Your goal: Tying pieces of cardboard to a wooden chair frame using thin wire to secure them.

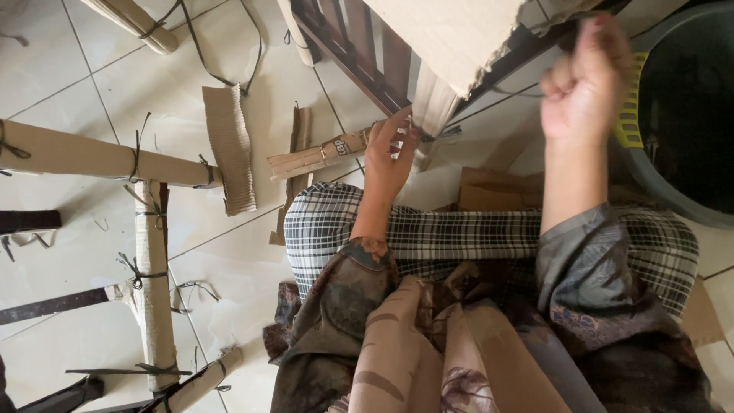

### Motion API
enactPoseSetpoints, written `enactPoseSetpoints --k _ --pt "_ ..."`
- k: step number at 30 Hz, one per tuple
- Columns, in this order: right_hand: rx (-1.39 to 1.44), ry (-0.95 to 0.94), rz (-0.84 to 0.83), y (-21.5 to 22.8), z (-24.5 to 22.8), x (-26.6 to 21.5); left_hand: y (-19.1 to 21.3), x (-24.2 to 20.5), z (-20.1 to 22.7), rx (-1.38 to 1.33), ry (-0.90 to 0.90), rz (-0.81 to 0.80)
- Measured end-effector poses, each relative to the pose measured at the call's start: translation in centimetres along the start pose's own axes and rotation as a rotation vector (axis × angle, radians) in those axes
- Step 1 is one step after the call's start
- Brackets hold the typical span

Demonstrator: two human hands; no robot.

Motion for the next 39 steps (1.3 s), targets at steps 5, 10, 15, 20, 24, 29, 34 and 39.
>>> enactPoseSetpoints --k 5,10,15,20,24,29,34,39 --pt "-0.098 -0.172 -0.089 -2.6 2.0 -1.0 -0.1 0.0 0.2 0.014 -0.062 0.010" --pt "-0.178 -0.327 0.010 -2.5 4.7 -0.7 -0.1 0.3 -0.7 -0.063 -0.014 0.087" --pt "-0.261 -0.330 -0.029 -2.0 6.6 -0.3 -0.1 0.5 -2.0 -0.140 0.056 0.225" --pt "-0.367 -0.387 0.046 -1.7 7.1 -0.4 0.1 0.7 -3.7 -0.266 -0.020 0.365" --pt "-0.673 -0.371 0.096 -2.4 6.2 -1.3 0.8 1.5 -1.5 -0.391 0.084 0.404" --pt "-1.050 -0.168 -0.098 -2.0 6.9 -1.8 0.5 1.4 -2.9 -0.503 0.238 0.513" --pt "-1.060 0.039 -0.131 -4.0 4.3 -2.9 1.3 1.8 0.2 -0.471 0.107 0.481" --pt "-0.958 0.259 -0.195 -6.2 -0.6 -4.9 2.8 3.0 4.2 -0.584 -0.034 0.500"
Point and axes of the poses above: each hand's wrist, its own x-axis towards the middle knuckle, its own y-axis out of the back of the hand, z = x × y, the point moved 4 cm from there along x, towards the middle knuckle, and after that the axes turned 14 degrees about -y, right-handed, at the moved point
